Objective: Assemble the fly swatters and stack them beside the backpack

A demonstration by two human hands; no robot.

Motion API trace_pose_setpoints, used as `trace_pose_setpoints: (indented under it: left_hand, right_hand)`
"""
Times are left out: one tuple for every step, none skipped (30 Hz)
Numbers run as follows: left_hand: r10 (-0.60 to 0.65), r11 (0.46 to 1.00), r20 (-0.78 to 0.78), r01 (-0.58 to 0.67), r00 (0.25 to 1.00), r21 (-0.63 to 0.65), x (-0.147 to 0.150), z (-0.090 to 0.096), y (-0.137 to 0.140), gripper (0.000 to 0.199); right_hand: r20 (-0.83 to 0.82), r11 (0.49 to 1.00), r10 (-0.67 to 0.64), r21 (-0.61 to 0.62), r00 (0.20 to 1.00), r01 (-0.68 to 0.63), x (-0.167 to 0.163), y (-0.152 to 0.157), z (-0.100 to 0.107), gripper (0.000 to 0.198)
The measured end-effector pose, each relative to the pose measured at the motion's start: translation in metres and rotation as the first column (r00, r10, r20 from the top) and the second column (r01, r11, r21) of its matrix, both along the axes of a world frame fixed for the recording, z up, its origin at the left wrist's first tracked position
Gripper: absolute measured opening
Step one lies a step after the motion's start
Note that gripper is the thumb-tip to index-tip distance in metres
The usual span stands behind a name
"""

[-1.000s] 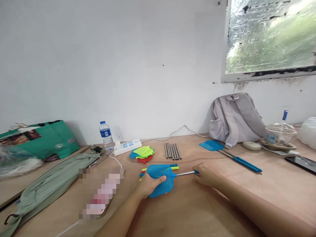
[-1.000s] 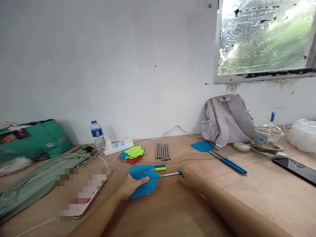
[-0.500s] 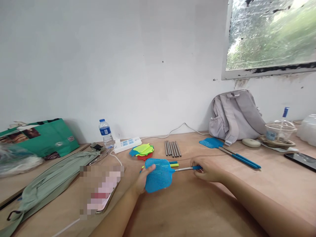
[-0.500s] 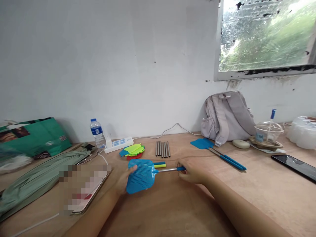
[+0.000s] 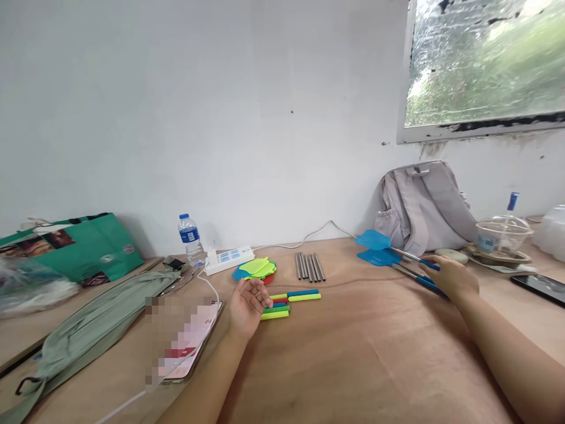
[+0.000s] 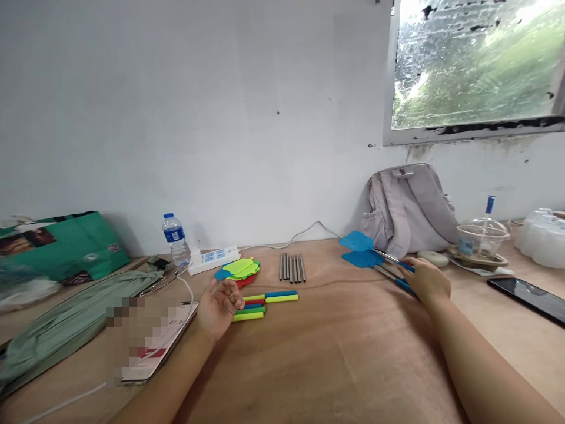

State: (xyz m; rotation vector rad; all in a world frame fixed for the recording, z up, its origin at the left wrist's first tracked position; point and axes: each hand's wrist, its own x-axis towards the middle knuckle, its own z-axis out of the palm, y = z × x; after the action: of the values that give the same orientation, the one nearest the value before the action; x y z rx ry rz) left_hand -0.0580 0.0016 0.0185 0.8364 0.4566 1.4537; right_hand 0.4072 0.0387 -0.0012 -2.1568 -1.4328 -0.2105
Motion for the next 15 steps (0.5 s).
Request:
trace_pose_setpoints:
  left_hand:
    - [0.008,1.000,0.002,-0.008,1.000,0.000,0.001,0.000,0.000,0.034]
    - [0.014,1.000,0.002,-0.014,1.000,0.001,0.001,-0.001,0.000,0.034]
    - [0.020,1.000,0.003,-0.020,1.000,0.001,0.002,-0.001,0.000,0.034]
    - [0.028,1.000,0.003,-0.028,1.000,0.002,0.002,-0.001,0.000,0.033]
    - [0.040,0.999,0.003,-0.040,0.999,0.004,0.002,-0.001,0.001,0.033]
    - [0.057,0.998,0.003,-0.057,0.998,0.009,0.001,-0.001,0.002,0.032]
    - [0.081,0.997,0.001,-0.081,0.997,0.018,0.000,-0.001,0.003,0.031]
    - [0.111,0.993,-0.005,-0.111,0.994,0.029,-0.001,-0.002,0.004,0.030]
    - [0.146,0.989,-0.021,-0.145,0.989,0.041,-0.002,-0.002,0.006,0.029]
    - [0.187,0.982,-0.050,-0.184,0.981,0.052,-0.004,-0.003,0.008,0.027]
    - [0.240,0.970,-0.098,-0.234,0.966,0.065,-0.005,-0.004,0.009,0.026]
    - [0.300,0.953,-0.171,-0.290,0.938,0.085,-0.006,-0.006,0.010,0.024]
    - [0.362,0.932,-0.265,-0.344,0.893,0.116,-0.006,-0.007,0.011,0.023]
    - [0.419,0.908,-0.373,-0.386,0.828,0.163,-0.006,-0.007,0.012,0.021]
    - [0.468,0.883,-0.482,-0.409,0.740,0.229,-0.005,-0.008,0.012,0.020]
  right_hand:
    - [0.009,0.996,-0.064,-0.063,0.998,0.064,0.006,-0.001,-0.001,0.035]
    - [0.016,0.986,-0.123,-0.112,0.992,0.124,0.010,-0.001,-0.002,0.034]
    - [0.024,0.975,-0.167,-0.141,0.986,0.169,0.012,-0.001,-0.003,0.034]
    - [0.033,0.970,-0.192,-0.148,0.981,0.195,0.012,0.000,-0.004,0.034]
    - [0.045,0.971,-0.195,-0.133,0.980,0.200,0.011,0.001,-0.005,0.035]
    - [0.062,0.977,-0.182,-0.102,0.981,0.188,0.008,0.002,-0.005,0.035]
    - [0.084,0.985,-0.155,-0.064,0.984,0.160,0.004,0.003,-0.005,0.034]
    - [0.110,0.993,-0.115,-0.023,0.987,0.118,-0.001,0.004,-0.004,0.033]
    - [0.141,0.998,-0.063,0.024,0.988,0.061,-0.008,0.006,-0.004,0.032]
    - [0.171,0.997,0.005,0.069,0.985,-0.017,-0.017,0.007,-0.003,0.030]
    - [0.202,0.988,0.092,0.106,0.975,-0.115,-0.029,0.008,-0.003,0.029]
    - [0.228,0.965,0.194,0.130,0.954,-0.227,-0.042,0.008,-0.003,0.027]
    - [0.248,0.928,0.307,0.137,0.919,-0.347,-0.058,0.009,-0.004,0.025]
    - [0.259,0.882,0.412,0.128,0.873,-0.454,-0.076,0.009,-0.005,0.024]
    - [0.258,0.839,0.493,0.111,0.831,-0.532,-0.094,0.010,-0.008,0.023]
